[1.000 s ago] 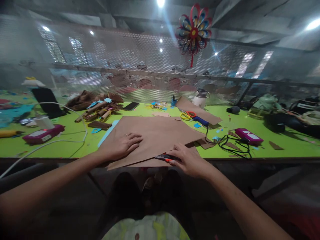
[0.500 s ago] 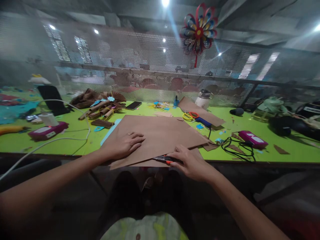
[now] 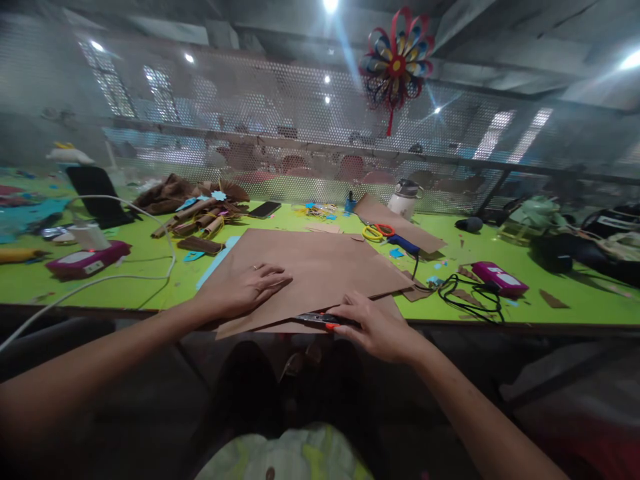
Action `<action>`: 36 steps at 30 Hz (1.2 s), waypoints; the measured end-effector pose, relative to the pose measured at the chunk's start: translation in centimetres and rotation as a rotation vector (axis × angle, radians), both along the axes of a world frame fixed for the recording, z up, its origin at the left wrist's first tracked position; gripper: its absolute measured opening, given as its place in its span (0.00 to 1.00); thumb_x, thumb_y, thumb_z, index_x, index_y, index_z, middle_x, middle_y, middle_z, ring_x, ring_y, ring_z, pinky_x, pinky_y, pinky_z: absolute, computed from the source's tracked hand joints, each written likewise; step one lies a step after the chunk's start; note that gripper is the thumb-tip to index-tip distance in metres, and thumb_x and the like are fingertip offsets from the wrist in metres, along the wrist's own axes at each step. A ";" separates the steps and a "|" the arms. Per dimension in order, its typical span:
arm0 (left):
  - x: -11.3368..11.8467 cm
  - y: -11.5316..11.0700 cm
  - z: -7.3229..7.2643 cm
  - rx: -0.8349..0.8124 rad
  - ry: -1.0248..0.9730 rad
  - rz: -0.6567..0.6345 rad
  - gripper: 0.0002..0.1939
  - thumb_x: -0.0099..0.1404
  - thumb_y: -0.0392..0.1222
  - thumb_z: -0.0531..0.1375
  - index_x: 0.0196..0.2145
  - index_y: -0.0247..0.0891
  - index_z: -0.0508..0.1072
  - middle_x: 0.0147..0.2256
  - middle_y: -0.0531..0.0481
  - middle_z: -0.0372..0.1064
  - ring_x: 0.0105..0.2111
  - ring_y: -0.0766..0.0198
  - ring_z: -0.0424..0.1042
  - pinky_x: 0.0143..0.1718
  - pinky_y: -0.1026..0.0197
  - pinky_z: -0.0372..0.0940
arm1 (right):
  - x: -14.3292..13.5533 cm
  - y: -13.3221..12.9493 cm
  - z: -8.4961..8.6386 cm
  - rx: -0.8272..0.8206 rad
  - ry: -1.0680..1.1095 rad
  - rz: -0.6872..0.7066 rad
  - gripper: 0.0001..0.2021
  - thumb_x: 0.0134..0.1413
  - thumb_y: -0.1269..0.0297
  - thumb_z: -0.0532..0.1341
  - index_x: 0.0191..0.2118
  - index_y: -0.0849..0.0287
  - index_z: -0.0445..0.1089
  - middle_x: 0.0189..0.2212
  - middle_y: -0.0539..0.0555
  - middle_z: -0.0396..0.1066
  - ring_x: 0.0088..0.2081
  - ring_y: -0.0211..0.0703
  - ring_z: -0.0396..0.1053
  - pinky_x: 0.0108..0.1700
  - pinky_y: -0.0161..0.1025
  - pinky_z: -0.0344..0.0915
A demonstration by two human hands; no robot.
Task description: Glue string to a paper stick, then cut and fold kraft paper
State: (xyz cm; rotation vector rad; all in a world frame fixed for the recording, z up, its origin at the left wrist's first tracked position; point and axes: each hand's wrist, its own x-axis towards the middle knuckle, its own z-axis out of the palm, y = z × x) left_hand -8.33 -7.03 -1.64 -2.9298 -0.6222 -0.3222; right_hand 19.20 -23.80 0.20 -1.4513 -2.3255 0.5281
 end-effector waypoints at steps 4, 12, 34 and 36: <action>0.0 -0.1 0.0 -0.016 -0.020 -0.010 0.25 0.74 0.49 0.38 0.59 0.41 0.63 0.56 0.44 0.65 0.55 0.59 0.62 0.57 0.54 0.53 | 0.0 0.1 0.1 -0.005 0.008 -0.004 0.16 0.65 0.59 0.53 0.53 0.58 0.69 0.40 0.57 0.63 0.42 0.44 0.65 0.47 0.41 0.62; 0.1 -0.2 0.1 -0.013 -0.008 0.011 0.26 0.74 0.50 0.38 0.60 0.39 0.62 0.56 0.44 0.64 0.55 0.57 0.61 0.57 0.55 0.53 | -1.2 0.4 0.4 0.032 0.014 0.003 0.14 0.65 0.61 0.54 0.51 0.58 0.70 0.42 0.58 0.66 0.44 0.44 0.65 0.48 0.40 0.62; 0.2 -0.2 0.2 -0.039 -0.002 0.009 0.24 0.74 0.48 0.40 0.59 0.37 0.63 0.55 0.41 0.65 0.54 0.55 0.62 0.56 0.52 0.53 | -2.0 -0.3 0.0 0.062 -0.013 -0.006 0.15 0.64 0.61 0.54 0.53 0.57 0.69 0.39 0.57 0.64 0.41 0.45 0.64 0.45 0.41 0.63; 0.2 -0.1 0.1 -0.028 -0.008 0.005 0.23 0.74 0.47 0.41 0.58 0.38 0.64 0.55 0.42 0.65 0.54 0.56 0.62 0.57 0.53 0.53 | -2.7 -0.1 -0.4 0.090 0.008 0.012 0.14 0.64 0.61 0.54 0.52 0.57 0.69 0.39 0.57 0.64 0.42 0.45 0.64 0.45 0.41 0.63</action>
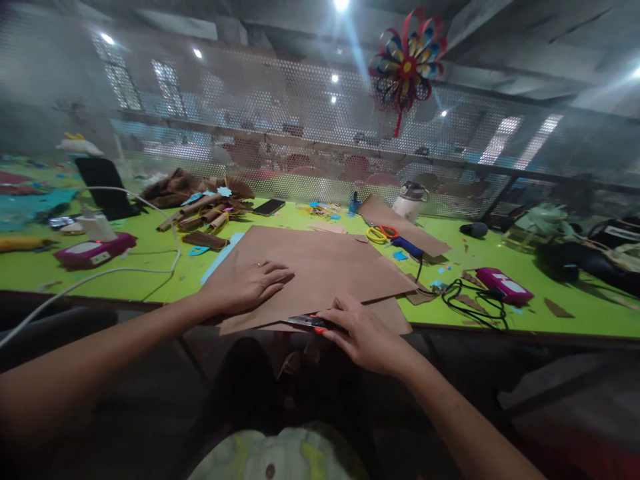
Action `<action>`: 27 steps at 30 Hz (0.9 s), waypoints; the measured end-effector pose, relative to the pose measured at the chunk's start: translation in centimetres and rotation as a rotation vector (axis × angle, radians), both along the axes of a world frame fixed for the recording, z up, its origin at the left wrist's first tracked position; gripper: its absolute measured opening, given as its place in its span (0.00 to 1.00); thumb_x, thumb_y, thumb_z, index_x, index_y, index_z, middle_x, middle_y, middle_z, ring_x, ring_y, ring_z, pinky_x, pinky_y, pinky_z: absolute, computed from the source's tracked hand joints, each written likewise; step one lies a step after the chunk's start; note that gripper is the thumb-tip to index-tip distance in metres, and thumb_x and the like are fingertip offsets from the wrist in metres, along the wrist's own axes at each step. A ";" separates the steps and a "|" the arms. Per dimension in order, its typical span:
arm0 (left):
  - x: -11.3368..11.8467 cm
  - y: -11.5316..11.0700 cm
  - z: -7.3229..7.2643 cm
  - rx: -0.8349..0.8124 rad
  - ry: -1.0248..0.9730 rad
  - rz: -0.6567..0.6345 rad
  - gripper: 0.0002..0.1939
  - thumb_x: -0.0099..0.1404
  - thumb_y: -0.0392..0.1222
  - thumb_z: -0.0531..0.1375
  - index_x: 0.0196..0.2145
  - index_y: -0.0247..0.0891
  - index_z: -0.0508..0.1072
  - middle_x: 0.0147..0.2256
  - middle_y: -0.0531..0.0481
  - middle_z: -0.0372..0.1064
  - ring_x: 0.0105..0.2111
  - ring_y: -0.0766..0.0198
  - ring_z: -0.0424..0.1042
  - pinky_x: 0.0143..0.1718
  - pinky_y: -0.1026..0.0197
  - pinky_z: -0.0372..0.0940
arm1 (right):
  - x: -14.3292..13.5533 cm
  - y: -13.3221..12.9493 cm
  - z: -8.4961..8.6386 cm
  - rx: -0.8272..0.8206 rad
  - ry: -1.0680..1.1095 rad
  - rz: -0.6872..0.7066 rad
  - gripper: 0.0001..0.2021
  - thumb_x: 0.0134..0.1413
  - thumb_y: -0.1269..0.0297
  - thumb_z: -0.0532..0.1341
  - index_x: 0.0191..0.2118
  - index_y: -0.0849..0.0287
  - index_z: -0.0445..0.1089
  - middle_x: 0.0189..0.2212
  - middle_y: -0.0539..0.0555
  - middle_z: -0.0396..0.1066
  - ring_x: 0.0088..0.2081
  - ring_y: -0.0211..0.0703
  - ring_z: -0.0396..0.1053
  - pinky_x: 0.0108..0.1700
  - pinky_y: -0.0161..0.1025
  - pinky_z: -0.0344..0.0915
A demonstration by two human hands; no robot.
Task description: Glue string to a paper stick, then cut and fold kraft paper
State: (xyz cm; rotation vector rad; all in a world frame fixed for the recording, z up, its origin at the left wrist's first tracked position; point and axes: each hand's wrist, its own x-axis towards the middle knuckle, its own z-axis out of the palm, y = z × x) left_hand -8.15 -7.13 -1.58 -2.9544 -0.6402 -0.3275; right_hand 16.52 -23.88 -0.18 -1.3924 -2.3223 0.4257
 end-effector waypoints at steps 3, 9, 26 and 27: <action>-0.1 0.1 -0.2 0.008 -0.003 -0.003 0.23 0.74 0.47 0.41 0.58 0.39 0.63 0.55 0.43 0.65 0.54 0.57 0.62 0.57 0.54 0.52 | -1.0 0.2 -0.4 0.021 0.020 0.028 0.14 0.64 0.63 0.54 0.52 0.56 0.69 0.39 0.57 0.63 0.42 0.45 0.63 0.45 0.41 0.63; 0.0 -0.1 -0.2 0.014 0.014 -0.001 0.24 0.74 0.47 0.39 0.59 0.37 0.63 0.55 0.42 0.65 0.54 0.57 0.61 0.57 0.54 0.51 | -1.5 0.0 -0.2 0.001 0.023 0.040 0.15 0.64 0.64 0.53 0.53 0.57 0.68 0.39 0.57 0.63 0.41 0.45 0.63 0.45 0.42 0.63; -0.1 0.1 -0.8 0.019 -0.012 -0.010 0.24 0.74 0.48 0.40 0.60 0.39 0.61 0.57 0.43 0.64 0.55 0.57 0.60 0.57 0.53 0.50 | -4.1 0.3 -0.1 0.019 0.019 0.051 0.13 0.64 0.63 0.54 0.51 0.55 0.69 0.39 0.56 0.63 0.40 0.45 0.63 0.44 0.42 0.63; -0.1 0.1 -0.9 0.016 -0.015 -0.008 0.24 0.74 0.48 0.40 0.60 0.40 0.61 0.57 0.43 0.64 0.55 0.57 0.60 0.57 0.53 0.50 | -4.1 0.3 -0.2 0.017 0.019 0.052 0.13 0.64 0.63 0.54 0.51 0.55 0.69 0.39 0.56 0.63 0.40 0.45 0.63 0.44 0.42 0.63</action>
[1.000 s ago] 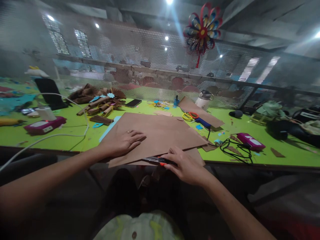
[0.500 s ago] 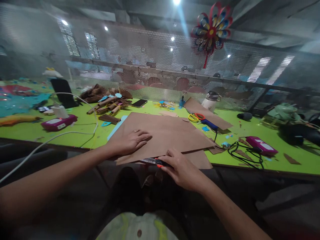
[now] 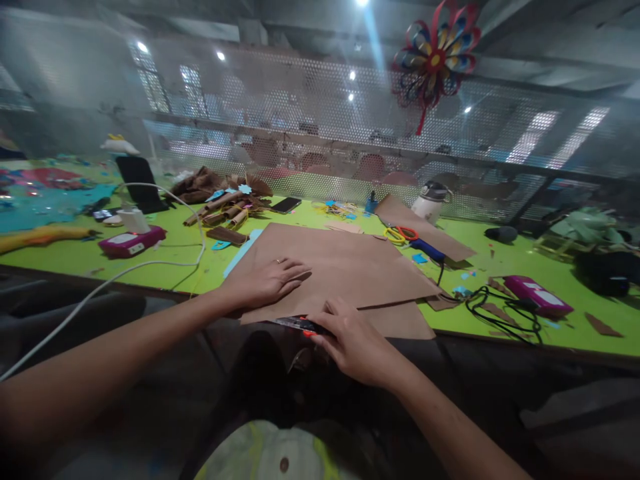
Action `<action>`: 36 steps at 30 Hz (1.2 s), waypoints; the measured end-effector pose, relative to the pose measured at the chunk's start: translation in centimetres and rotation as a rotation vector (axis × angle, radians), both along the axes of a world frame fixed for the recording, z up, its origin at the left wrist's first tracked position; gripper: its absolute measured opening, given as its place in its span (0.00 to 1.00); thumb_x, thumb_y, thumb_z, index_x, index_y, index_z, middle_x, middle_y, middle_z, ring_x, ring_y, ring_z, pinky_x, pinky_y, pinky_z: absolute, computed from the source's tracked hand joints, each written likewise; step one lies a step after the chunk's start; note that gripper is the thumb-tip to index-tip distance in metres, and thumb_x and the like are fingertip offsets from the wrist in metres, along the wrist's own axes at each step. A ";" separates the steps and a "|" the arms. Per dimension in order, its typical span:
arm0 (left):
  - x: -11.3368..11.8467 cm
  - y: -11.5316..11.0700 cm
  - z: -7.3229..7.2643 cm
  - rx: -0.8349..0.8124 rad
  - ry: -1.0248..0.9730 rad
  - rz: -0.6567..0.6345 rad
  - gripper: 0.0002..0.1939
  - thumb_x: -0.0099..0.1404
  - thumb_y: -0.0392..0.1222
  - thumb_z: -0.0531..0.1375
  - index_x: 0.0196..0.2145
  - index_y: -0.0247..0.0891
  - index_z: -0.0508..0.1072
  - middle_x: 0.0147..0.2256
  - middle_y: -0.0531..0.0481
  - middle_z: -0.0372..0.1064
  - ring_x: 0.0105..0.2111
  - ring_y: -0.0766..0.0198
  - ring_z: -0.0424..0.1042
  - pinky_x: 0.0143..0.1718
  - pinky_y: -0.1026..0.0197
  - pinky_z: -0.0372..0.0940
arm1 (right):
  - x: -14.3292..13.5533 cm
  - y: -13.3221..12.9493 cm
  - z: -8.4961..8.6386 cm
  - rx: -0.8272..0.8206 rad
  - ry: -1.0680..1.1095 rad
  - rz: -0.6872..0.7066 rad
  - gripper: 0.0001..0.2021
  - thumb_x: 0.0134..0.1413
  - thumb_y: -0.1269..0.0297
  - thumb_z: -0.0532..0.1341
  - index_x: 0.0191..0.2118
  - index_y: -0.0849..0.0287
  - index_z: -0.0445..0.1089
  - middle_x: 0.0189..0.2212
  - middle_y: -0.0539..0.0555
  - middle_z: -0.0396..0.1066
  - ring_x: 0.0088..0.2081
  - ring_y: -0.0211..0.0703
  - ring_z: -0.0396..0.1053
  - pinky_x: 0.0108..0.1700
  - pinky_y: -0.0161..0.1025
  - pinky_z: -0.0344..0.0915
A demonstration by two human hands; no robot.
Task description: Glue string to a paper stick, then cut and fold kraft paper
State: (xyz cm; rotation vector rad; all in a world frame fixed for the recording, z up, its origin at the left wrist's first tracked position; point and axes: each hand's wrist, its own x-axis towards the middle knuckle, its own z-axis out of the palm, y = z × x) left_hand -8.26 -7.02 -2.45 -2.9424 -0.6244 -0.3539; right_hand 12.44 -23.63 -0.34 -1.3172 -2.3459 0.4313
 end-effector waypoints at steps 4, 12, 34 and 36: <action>-0.1 -0.2 0.1 -0.001 -0.014 0.015 0.25 0.74 0.49 0.39 0.60 0.39 0.61 0.58 0.44 0.63 0.55 0.57 0.60 0.57 0.55 0.51 | 0.0 0.0 0.0 -0.022 0.003 0.002 0.13 0.64 0.63 0.53 0.51 0.55 0.69 0.39 0.56 0.63 0.41 0.45 0.63 0.44 0.42 0.63; 0.0 -0.5 0.2 -0.007 -0.026 0.026 0.24 0.74 0.48 0.40 0.60 0.39 0.62 0.57 0.43 0.64 0.54 0.57 0.62 0.56 0.55 0.53 | -0.8 0.3 -0.1 0.017 0.022 0.007 0.12 0.64 0.64 0.55 0.49 0.56 0.69 0.39 0.56 0.64 0.41 0.45 0.64 0.43 0.42 0.63; 0.1 -0.6 0.4 0.034 -0.011 0.019 0.23 0.74 0.46 0.39 0.58 0.37 0.63 0.56 0.42 0.64 0.55 0.56 0.62 0.56 0.53 0.54 | -1.3 0.1 -0.1 -0.006 0.018 -0.002 0.13 0.64 0.63 0.54 0.51 0.55 0.69 0.41 0.57 0.66 0.43 0.46 0.64 0.48 0.43 0.62; 0.0 -0.5 0.4 0.021 -0.029 0.025 0.23 0.74 0.46 0.41 0.58 0.36 0.63 0.56 0.41 0.64 0.55 0.56 0.62 0.56 0.53 0.54 | -1.3 0.0 -0.1 -0.008 0.002 -0.005 0.13 0.64 0.63 0.54 0.51 0.56 0.69 0.40 0.57 0.66 0.43 0.46 0.64 0.47 0.43 0.62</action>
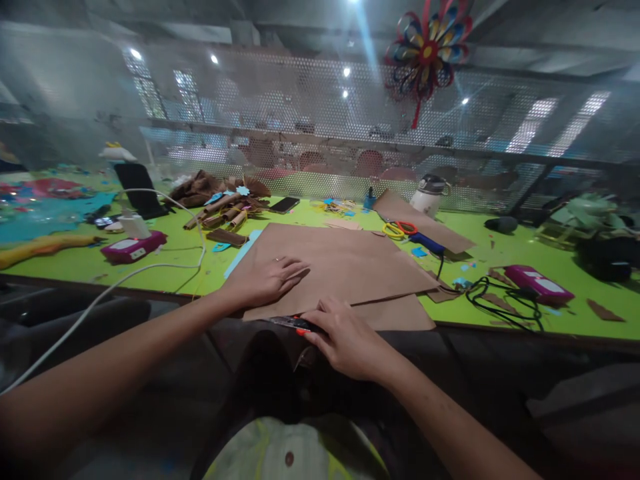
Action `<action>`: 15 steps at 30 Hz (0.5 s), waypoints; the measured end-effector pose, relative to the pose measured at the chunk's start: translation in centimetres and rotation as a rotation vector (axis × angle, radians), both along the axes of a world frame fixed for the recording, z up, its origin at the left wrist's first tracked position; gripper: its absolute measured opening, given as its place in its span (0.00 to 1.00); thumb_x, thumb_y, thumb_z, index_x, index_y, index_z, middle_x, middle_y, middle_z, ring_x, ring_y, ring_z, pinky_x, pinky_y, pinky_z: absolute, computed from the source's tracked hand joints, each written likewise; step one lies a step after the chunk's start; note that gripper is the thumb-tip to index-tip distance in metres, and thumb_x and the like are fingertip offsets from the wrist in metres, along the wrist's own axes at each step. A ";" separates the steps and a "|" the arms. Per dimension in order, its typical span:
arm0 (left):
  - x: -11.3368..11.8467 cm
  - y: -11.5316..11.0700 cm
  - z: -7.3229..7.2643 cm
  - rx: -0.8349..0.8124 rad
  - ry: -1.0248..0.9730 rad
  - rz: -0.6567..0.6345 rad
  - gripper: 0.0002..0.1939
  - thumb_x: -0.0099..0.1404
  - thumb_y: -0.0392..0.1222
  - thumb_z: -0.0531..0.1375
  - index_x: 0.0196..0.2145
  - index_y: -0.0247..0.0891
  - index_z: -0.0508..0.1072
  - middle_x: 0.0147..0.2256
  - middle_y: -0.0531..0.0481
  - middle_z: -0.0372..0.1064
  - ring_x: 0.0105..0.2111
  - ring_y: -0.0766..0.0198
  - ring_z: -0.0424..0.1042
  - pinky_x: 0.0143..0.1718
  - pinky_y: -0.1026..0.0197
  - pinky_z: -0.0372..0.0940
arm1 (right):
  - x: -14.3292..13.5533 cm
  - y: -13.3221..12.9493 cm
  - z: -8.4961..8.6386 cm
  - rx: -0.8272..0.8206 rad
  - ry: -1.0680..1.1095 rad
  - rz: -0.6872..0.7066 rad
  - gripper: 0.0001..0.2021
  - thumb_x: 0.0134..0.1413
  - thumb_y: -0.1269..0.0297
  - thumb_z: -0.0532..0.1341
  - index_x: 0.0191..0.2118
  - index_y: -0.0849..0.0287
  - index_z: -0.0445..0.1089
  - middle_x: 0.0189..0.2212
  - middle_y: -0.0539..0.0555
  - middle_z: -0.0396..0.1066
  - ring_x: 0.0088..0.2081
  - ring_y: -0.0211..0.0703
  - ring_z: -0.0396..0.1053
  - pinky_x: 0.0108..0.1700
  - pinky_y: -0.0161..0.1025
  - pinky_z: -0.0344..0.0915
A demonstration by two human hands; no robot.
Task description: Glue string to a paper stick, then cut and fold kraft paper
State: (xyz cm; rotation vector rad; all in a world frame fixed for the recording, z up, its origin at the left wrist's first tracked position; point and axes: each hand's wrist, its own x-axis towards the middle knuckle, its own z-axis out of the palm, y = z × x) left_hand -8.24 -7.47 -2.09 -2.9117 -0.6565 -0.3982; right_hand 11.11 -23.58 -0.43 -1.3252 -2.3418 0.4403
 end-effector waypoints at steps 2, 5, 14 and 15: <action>-0.1 0.3 0.0 -0.047 -0.029 0.004 0.22 0.73 0.46 0.44 0.57 0.36 0.64 0.55 0.41 0.64 0.54 0.57 0.63 0.56 0.54 0.55 | 0.0 -0.1 0.0 0.000 -0.018 -0.005 0.12 0.65 0.63 0.54 0.49 0.57 0.70 0.40 0.57 0.65 0.42 0.46 0.64 0.47 0.43 0.62; -0.3 0.8 0.3 -0.186 -0.100 0.001 0.19 0.71 0.45 0.48 0.51 0.34 0.70 0.50 0.41 0.67 0.49 0.60 0.67 0.52 0.60 0.60 | 0.1 -0.3 0.1 -0.005 -0.037 -0.010 0.12 0.65 0.63 0.53 0.47 0.58 0.70 0.40 0.58 0.65 0.42 0.46 0.63 0.47 0.43 0.63; -4.6 -0.6 2.7 -0.161 0.038 0.011 0.19 0.69 0.50 0.52 0.47 0.35 0.74 0.46 0.41 0.69 0.47 0.57 0.67 0.54 0.56 0.57 | 0.3 -0.8 -0.4 0.028 -0.004 -0.017 0.13 0.63 0.67 0.55 0.52 0.57 0.68 0.40 0.57 0.65 0.42 0.45 0.63 0.46 0.43 0.63; -5.0 -0.8 2.5 -0.127 0.051 0.019 0.20 0.70 0.50 0.51 0.50 0.35 0.73 0.48 0.40 0.68 0.49 0.57 0.66 0.56 0.55 0.55 | 0.3 -0.9 -0.6 0.039 -0.003 -0.020 0.13 0.63 0.68 0.55 0.52 0.57 0.67 0.40 0.57 0.65 0.42 0.45 0.63 0.45 0.43 0.63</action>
